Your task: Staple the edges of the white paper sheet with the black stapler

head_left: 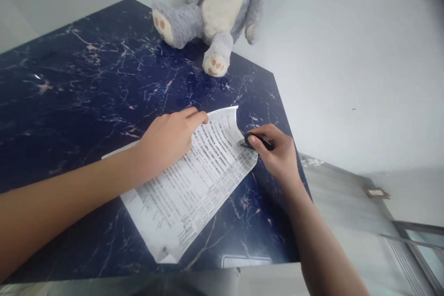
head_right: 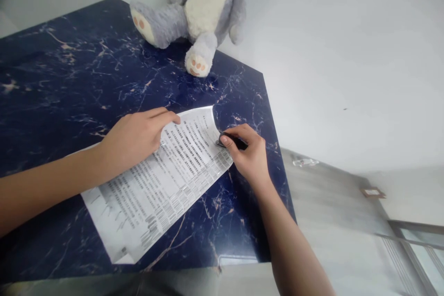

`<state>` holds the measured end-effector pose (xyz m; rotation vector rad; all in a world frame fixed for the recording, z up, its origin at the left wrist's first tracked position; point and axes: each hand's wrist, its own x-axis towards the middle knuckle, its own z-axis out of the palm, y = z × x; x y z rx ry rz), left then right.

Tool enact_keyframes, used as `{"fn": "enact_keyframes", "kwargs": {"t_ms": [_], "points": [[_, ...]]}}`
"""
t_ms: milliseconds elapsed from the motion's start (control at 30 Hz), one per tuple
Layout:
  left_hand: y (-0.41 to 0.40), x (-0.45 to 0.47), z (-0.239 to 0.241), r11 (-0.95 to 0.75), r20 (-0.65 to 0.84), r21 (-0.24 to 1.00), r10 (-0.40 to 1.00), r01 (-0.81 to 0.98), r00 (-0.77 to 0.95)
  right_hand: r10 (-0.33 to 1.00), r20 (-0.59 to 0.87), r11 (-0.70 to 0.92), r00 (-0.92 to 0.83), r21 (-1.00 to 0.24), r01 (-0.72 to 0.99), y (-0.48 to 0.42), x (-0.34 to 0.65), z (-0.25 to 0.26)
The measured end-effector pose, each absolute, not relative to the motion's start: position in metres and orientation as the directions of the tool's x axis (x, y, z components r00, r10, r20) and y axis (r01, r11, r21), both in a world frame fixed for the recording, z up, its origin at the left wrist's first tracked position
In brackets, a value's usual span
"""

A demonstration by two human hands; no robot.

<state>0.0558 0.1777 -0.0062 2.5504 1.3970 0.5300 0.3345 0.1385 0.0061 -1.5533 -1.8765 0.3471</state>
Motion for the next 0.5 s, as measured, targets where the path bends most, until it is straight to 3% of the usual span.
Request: {"fn": "enact_keyframes", "kwargs": {"t_ms": [500], "points": [[0.1716, 0.0573, -0.0034, -0.536, 0.228, 0.369, 0.844, 0.760, 0.485, 0.935, 0.350, 0.255, -0.058, -0.550, 0.795, 0.1362, 0.3276, 0.0040]]}}
